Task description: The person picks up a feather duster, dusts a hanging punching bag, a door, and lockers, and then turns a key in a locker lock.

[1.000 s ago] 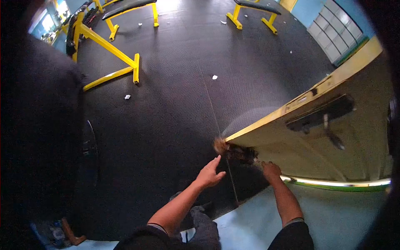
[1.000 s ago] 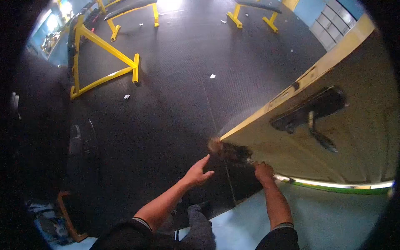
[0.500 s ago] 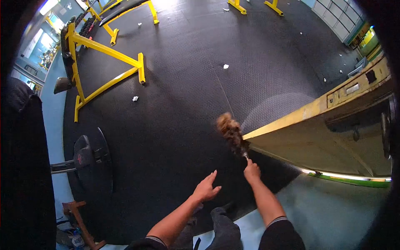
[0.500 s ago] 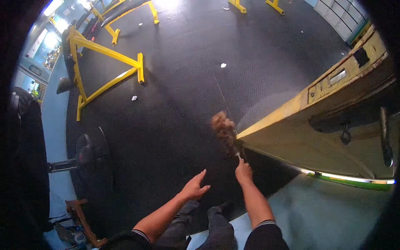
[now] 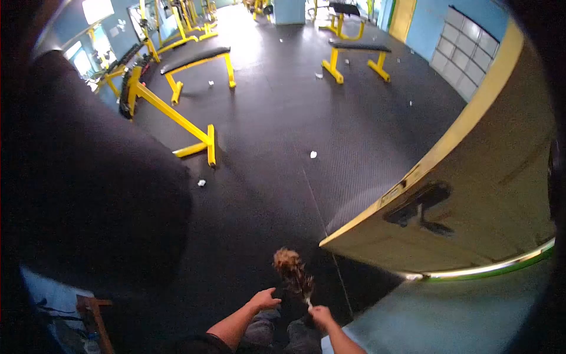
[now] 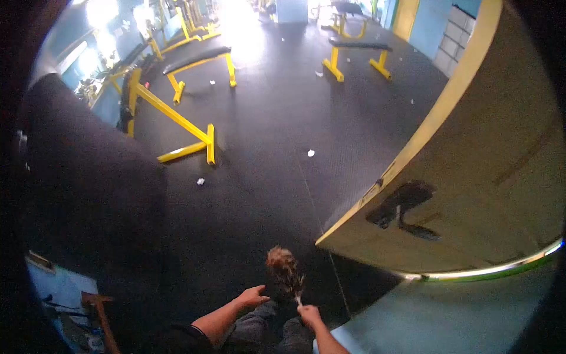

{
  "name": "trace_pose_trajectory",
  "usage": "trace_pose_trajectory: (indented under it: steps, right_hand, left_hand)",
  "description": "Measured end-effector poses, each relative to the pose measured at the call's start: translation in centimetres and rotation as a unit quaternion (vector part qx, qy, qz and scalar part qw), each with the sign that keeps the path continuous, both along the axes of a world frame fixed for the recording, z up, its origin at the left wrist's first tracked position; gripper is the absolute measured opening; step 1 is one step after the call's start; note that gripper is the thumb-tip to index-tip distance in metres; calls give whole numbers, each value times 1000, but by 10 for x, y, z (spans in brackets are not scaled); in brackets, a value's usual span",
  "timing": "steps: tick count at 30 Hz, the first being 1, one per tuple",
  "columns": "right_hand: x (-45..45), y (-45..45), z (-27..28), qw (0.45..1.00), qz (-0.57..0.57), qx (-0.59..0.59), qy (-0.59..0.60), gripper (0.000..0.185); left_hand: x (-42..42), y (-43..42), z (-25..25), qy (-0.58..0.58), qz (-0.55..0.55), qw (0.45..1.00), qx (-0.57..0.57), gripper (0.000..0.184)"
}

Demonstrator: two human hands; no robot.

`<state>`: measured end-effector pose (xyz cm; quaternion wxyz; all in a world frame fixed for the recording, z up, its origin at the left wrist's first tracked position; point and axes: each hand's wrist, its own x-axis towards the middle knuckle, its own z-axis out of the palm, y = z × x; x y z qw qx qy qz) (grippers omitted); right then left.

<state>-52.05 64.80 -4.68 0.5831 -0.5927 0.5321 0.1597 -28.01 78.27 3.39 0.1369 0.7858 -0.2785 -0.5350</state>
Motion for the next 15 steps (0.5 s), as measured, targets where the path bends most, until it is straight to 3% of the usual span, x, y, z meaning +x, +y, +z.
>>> trace_pose_trajectory:
  steps: [3,6,8,9,11,12,15]
  right_hand:
    - [-19,19,78,996,12,70,60,29]
    - [-45,20,84,993,22,106,55,37]
    - [-57,15,109,978,138,-24,-152,31]
    - [-56,9,120,973,165,-25,-161,31]
    - [-47,-11,141,949,188,-34,-251,37]
    - [-33,-22,156,950,220,-29,-218,35]
    - [-11,-44,143,915,288,-115,-256,33]
  left_hand:
    - [13,13,9,-28,15,999,24,72]
    - [13,17,15,-61,38,997,39,75]
    - [2,15,32,-2,128,991,27,87]
    - [-6,17,44,-10,156,987,22,87]
    - [-20,20,59,8,358,934,-12,103]
    - [-15,23,57,35,425,904,1,115]
    - [-9,48,44,20,545,838,15,119]
